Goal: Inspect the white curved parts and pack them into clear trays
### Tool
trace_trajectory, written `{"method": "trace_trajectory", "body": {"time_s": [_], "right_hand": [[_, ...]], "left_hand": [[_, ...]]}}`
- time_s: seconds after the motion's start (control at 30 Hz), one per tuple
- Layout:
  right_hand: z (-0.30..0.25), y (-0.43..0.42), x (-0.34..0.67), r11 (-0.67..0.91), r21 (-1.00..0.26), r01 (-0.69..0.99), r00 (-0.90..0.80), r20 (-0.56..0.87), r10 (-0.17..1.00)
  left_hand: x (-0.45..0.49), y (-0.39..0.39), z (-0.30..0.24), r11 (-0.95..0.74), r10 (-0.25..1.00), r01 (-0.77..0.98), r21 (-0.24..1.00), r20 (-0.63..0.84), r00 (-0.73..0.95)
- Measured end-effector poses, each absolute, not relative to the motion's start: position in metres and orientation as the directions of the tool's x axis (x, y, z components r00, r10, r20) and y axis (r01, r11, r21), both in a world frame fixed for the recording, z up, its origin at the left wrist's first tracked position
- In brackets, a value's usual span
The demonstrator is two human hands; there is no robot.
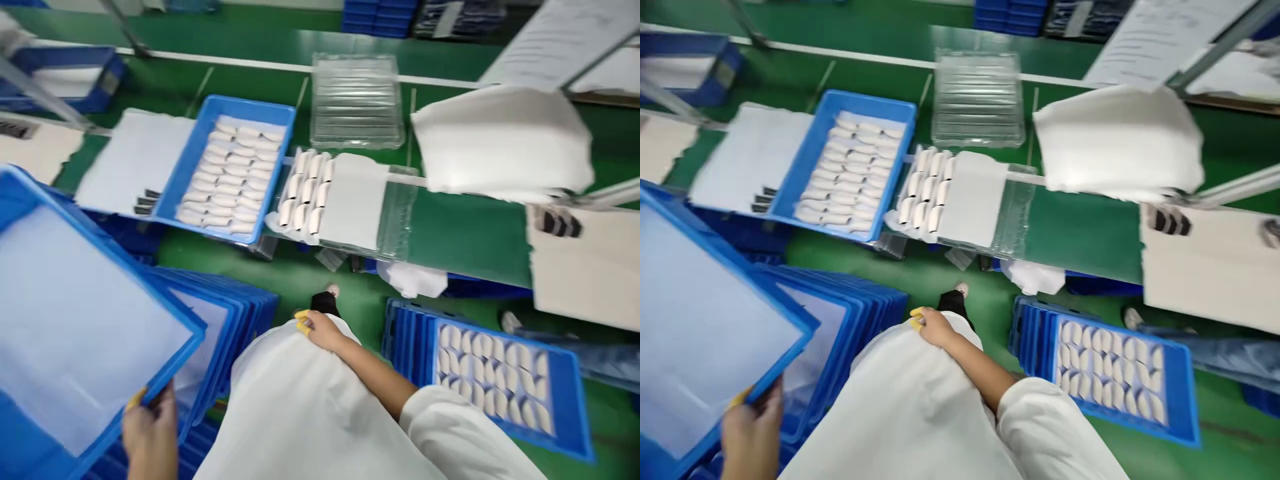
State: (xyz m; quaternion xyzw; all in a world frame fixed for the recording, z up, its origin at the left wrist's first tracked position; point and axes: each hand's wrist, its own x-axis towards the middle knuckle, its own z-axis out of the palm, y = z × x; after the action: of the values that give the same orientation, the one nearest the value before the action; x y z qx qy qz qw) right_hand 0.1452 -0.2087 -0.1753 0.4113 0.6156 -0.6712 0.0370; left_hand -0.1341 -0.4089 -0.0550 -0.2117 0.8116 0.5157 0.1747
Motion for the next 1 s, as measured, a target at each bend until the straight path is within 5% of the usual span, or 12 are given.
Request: {"method": "trace_trajectory", "body": {"time_s": [0.17,0.53,1.0], "right_hand": [[-0.180,-0.241,0.132,-0.222,-0.777,0.589,-0.659,-0.621,0.425],[-0.184,-0.272,0.172,-0.296,-0.689,0.662,-0.555,-0.716,0.424],[-0.240,-0.288,0.276,-0.488,-0.537,0.688,-0.380,-0.840,0.388]], "left_hand": [[-0.121,-0.449,-0.101,0.184,-0.335,-0.736,0.651,-0.663,-0.670],[-0.126,-0.425,-0.116,-0.034,-0.156,-0.865,0.501,-0.857,-0.490],[-0.077,-0.398,-0.131,0.238,-0.361,-0.691,0.683,-0.598,-0.716]]}}
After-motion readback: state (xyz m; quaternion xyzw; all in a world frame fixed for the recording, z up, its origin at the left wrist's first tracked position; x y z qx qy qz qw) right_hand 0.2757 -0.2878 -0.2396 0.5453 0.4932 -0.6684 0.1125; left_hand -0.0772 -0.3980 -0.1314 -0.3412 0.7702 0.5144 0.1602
